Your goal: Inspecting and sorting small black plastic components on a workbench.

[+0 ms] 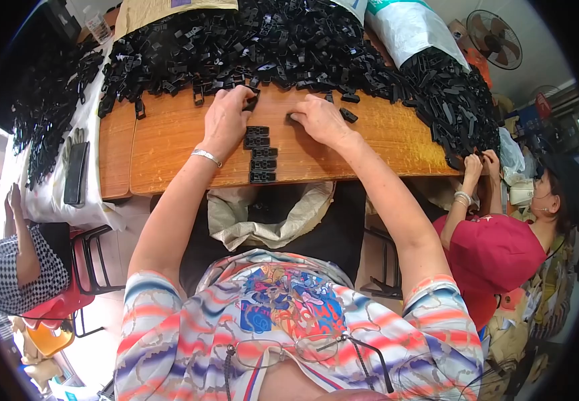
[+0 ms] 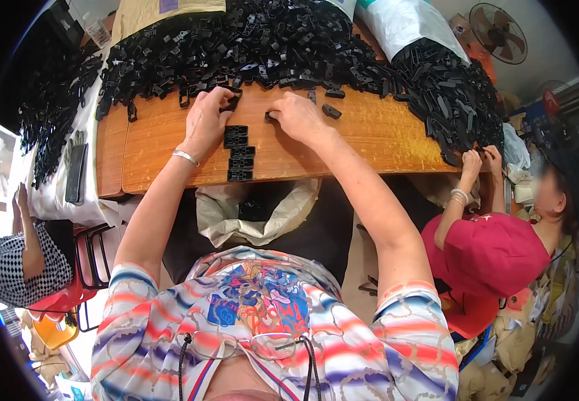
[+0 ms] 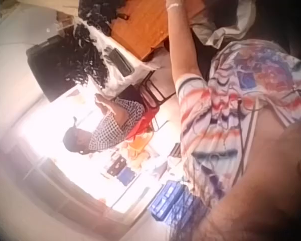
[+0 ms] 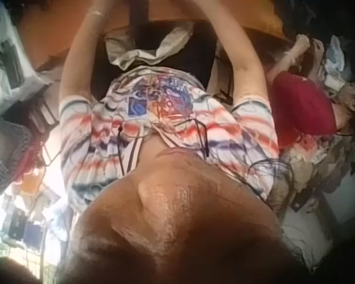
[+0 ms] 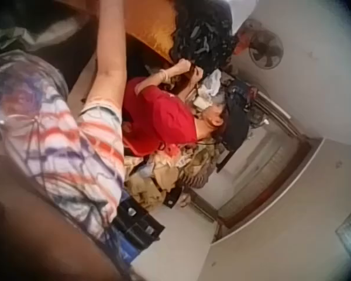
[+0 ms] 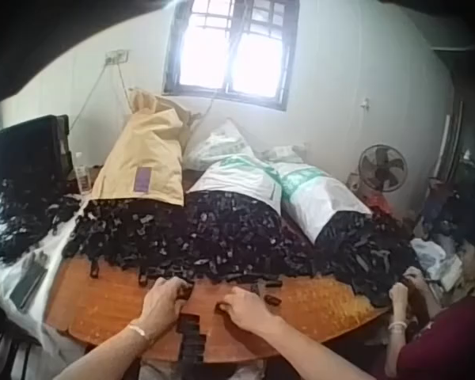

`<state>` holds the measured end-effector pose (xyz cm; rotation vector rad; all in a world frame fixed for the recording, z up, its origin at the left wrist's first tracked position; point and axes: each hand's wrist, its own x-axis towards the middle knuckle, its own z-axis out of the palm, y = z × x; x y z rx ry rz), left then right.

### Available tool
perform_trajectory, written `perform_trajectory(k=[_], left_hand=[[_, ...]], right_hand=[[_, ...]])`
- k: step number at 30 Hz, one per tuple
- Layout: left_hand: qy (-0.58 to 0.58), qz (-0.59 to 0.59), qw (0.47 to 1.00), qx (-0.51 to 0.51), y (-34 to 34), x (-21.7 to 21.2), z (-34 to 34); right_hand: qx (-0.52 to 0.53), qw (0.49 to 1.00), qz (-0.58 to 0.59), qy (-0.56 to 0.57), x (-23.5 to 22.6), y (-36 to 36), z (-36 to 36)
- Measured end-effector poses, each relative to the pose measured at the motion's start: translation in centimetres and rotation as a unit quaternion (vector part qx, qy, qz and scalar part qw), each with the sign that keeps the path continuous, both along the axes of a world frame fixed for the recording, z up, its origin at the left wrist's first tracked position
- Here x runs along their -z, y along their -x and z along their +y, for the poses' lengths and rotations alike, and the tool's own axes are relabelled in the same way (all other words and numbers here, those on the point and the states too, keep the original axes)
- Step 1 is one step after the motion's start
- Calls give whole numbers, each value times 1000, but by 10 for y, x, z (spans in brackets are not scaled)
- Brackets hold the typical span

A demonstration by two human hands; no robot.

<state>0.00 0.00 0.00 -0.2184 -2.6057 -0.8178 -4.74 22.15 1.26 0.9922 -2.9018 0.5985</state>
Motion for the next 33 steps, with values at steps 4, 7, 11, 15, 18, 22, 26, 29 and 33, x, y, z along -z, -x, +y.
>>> perform_trajectory(k=[4,7,11,15,18,22,26,29,33], left_hand=[[-38,-3,998,54,-1,0,1],[0,64,992,106,0,3,-5],[-10,37,991,131,-5,-4,-11],[-90,7,992,88,-6,-1,-16],[-69,12,997,45,-2,12,-22],[-26,-27,998,42,1,19,-28],[-40,-46,998,34,4,21,-28],[-104,-106,988,41,5,11,-30],[-160,-151,975,40,9,9,-34]], right_hand=[[6,999,10,31,-2,-3,0],[-2,999,19,37,-1,-6,5],[15,998,10,56,-2,-8,-4],[-16,992,42,119,-1,-7,-29],[-40,987,73,136,3,-3,-50],[-29,992,35,120,5,2,-69],[-48,995,47,75,5,8,-75],[-47,998,32,38,1,11,-73],[-58,997,26,40,3,10,-72]])
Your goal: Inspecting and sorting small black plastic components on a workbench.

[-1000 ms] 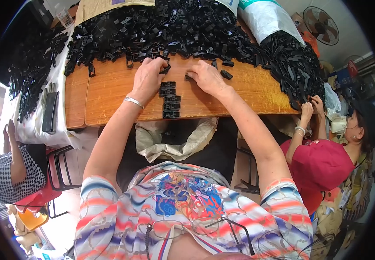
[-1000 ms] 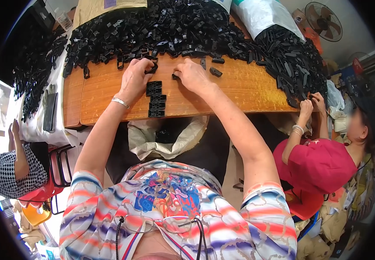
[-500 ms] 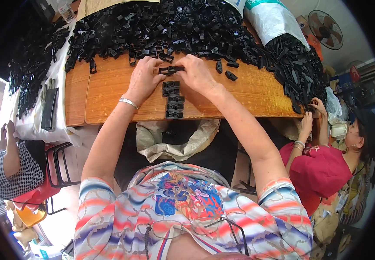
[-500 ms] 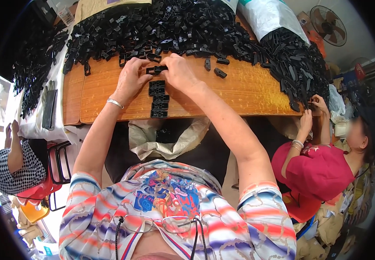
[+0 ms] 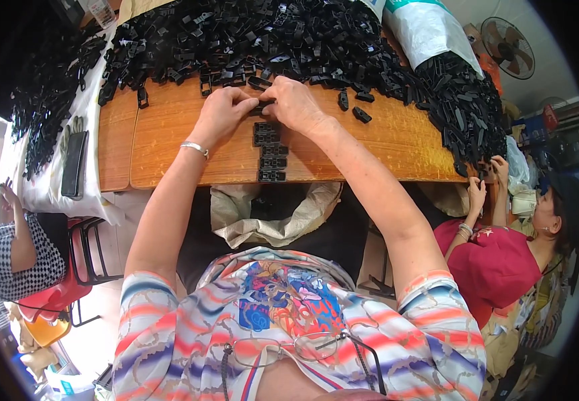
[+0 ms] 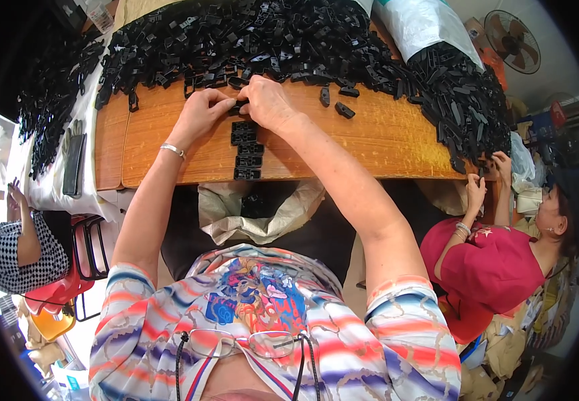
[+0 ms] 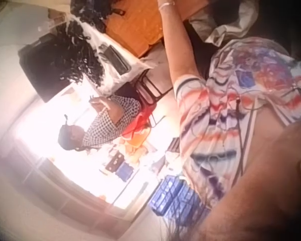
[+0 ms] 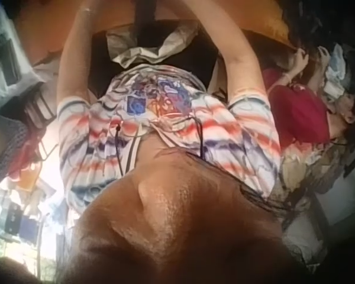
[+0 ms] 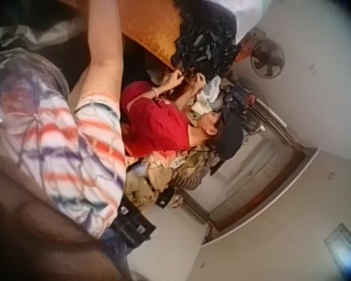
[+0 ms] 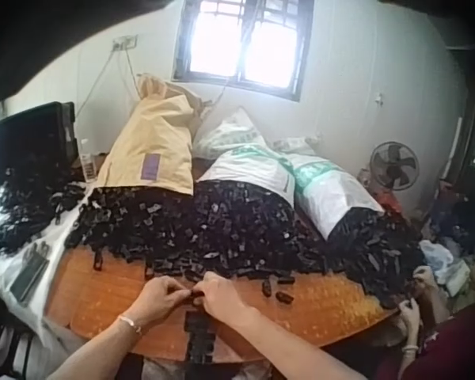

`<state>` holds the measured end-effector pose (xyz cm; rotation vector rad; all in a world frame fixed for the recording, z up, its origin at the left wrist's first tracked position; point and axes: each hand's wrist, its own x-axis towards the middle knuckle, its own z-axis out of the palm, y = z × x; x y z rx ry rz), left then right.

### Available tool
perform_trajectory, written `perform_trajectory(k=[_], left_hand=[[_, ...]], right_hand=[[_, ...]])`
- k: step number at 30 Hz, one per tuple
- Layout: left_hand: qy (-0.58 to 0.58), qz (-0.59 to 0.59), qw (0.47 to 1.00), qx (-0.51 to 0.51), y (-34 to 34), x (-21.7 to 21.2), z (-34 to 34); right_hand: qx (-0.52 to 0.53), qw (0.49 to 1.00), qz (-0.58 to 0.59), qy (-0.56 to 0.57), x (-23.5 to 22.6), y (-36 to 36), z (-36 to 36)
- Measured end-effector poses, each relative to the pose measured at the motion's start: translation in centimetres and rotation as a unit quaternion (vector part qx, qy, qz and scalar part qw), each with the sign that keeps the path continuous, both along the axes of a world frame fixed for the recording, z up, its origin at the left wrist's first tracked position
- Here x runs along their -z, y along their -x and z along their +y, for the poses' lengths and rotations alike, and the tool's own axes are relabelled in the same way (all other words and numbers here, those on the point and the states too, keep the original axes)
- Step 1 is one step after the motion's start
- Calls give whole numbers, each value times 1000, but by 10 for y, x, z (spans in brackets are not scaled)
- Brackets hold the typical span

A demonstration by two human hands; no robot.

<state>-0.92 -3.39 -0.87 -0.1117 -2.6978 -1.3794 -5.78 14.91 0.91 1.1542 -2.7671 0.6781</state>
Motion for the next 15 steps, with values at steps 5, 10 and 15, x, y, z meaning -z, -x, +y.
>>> perform_trajectory(k=[5,10,15], left_hand=[[93,-59,994,-13,9,-11,13],[71,-65,994,55,4,-5,7],[150,42,987,-33,14,-23,24]], right_hand=[[14,998,-38,51,6,2,13],[24,997,-14,71,1,-8,63],[201,978,46,18,-9,11,120]])
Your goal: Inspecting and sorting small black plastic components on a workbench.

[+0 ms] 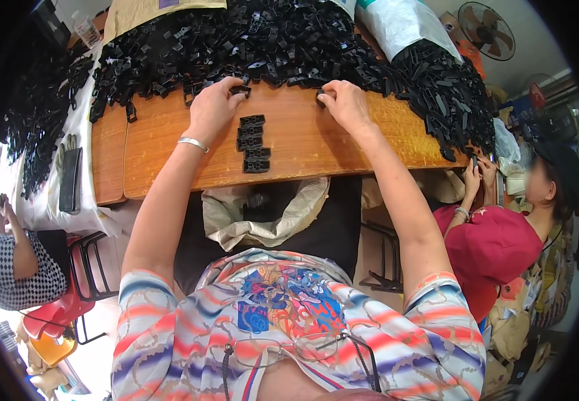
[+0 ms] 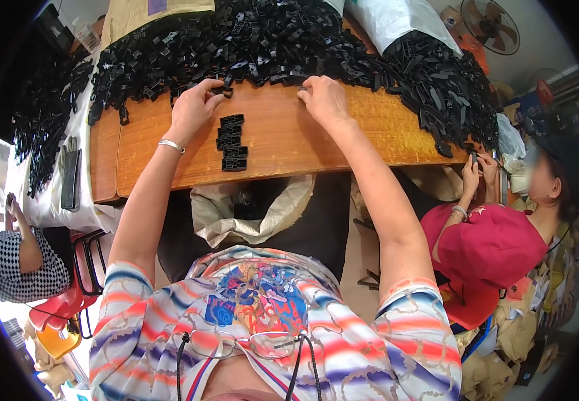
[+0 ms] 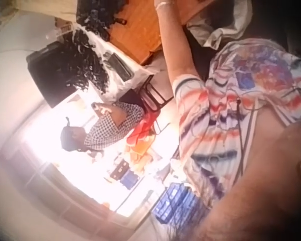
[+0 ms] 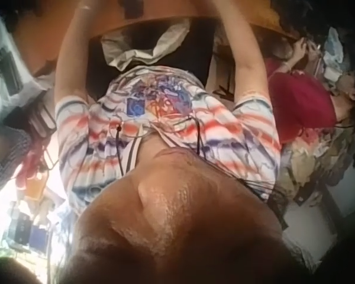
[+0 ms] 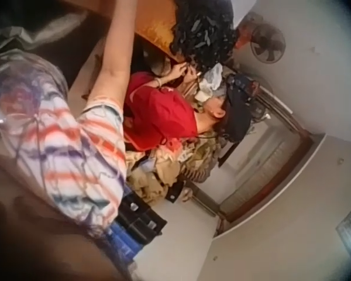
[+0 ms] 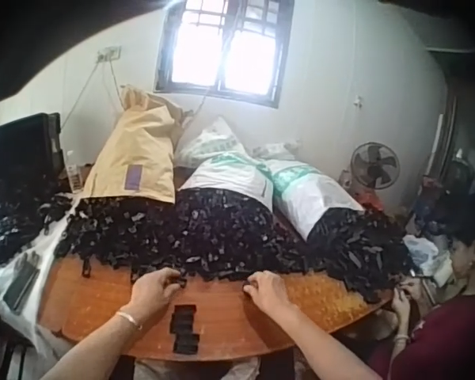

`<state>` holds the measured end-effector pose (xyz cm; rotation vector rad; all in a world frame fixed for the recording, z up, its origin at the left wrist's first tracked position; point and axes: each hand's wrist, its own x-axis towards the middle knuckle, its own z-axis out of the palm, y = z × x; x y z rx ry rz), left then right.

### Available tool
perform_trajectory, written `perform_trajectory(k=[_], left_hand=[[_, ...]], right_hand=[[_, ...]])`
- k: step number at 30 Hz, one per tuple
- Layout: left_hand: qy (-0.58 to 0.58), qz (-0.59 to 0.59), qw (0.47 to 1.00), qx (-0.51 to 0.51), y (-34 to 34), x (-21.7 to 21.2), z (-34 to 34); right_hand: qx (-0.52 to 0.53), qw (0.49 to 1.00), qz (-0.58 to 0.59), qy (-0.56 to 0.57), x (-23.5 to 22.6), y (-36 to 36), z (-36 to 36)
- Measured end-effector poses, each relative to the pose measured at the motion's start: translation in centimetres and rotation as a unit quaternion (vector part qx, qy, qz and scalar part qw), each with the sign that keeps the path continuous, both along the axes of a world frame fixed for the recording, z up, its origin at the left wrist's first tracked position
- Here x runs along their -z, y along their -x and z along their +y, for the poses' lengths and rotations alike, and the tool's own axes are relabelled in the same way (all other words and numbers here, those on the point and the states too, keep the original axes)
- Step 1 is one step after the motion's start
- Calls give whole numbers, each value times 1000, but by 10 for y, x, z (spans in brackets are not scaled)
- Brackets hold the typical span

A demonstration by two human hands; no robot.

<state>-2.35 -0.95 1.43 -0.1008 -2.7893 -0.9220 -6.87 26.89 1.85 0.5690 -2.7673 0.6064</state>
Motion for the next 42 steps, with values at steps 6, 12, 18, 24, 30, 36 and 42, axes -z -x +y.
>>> perform_trajectory(k=[6,12,18,24,30,36,42], left_hand=[[111,11,993,-32,14,9,18],[107,13,993,-37,4,8,18],[81,-16,997,-9,2,7,12],[42,1,999,13,-1,12,9],[27,1,1000,15,2,14,11],[26,46,998,20,3,20,15],[41,47,997,41,3,13,13]], right_hand=[[54,994,-48,-81,1,-2,-18],[-50,988,-135,48,-1,-25,-41],[-91,986,-56,130,3,-14,-41],[-126,991,9,32,7,-25,-45],[-134,991,-8,26,10,-30,-61],[-203,973,101,-38,13,-25,-71],[-247,959,133,-53,9,-31,-61]])
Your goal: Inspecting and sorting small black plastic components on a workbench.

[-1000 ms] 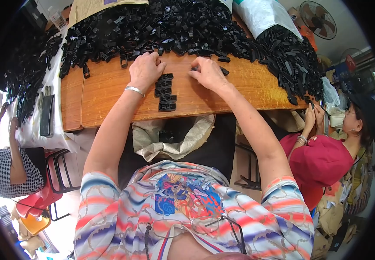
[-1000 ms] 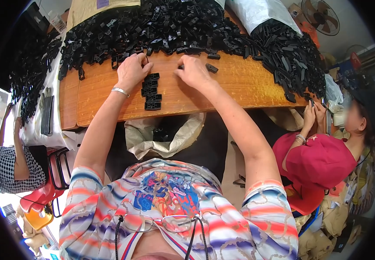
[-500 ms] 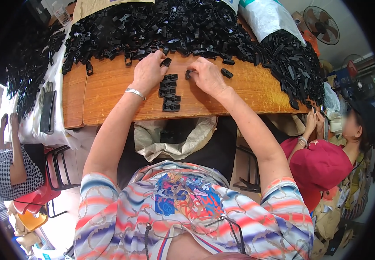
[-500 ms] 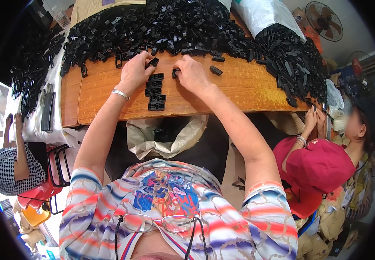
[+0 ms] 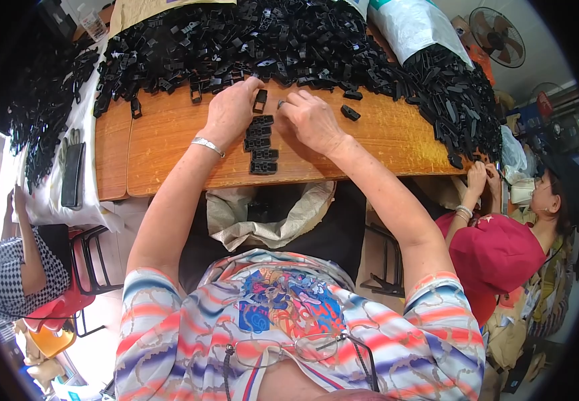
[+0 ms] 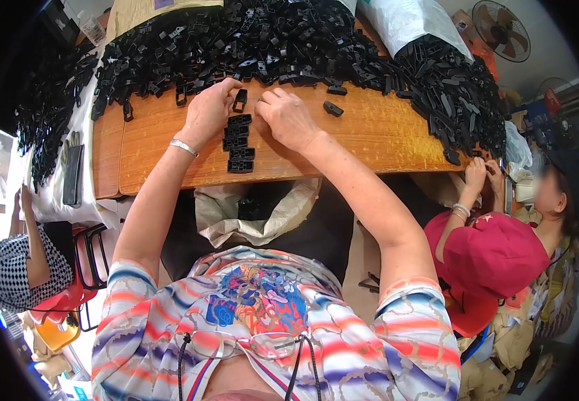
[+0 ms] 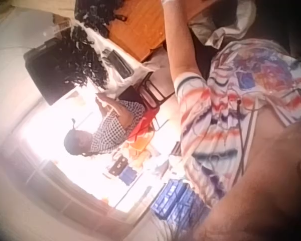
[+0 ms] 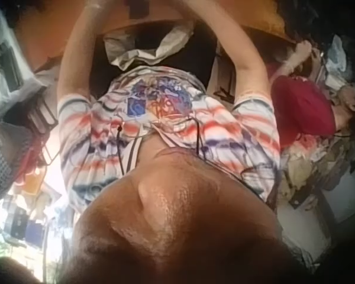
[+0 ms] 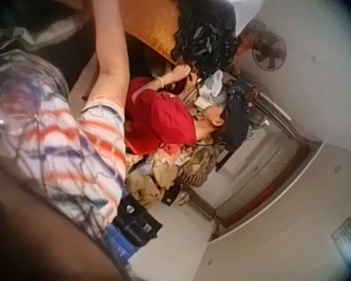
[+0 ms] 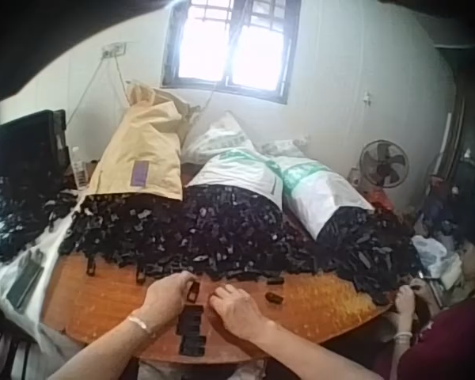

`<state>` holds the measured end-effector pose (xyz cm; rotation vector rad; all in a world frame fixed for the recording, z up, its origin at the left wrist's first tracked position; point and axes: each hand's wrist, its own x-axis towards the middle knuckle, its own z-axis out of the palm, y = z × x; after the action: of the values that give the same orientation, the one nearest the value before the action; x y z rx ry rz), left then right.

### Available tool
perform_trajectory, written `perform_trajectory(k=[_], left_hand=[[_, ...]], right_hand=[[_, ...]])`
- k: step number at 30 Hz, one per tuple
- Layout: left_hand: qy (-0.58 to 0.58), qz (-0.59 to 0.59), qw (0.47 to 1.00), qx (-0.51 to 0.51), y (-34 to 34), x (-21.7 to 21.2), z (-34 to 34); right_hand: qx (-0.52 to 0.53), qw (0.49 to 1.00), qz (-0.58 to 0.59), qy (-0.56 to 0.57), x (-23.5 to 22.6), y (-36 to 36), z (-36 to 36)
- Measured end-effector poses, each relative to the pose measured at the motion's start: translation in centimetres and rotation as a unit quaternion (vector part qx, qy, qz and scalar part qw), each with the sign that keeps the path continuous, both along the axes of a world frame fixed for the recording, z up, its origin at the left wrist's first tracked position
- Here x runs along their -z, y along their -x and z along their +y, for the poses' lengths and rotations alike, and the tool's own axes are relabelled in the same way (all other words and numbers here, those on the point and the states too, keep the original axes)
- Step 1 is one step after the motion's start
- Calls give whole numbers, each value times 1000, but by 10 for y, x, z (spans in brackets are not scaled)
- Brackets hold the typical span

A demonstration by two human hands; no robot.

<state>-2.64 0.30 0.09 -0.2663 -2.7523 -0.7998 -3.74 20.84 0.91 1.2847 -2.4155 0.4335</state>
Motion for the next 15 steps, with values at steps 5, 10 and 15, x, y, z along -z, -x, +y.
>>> perform_trajectory(k=[5,10,15], left_hand=[[13,-23,999,-23,-4,-12,9],[46,-49,997,-35,0,-3,11],[6,-24,1000,4,2,5,1]], right_hand=[[86,984,-104,120,0,-6,3],[199,961,-188,30,0,5,-6],[154,937,-304,73,-5,4,-7]])
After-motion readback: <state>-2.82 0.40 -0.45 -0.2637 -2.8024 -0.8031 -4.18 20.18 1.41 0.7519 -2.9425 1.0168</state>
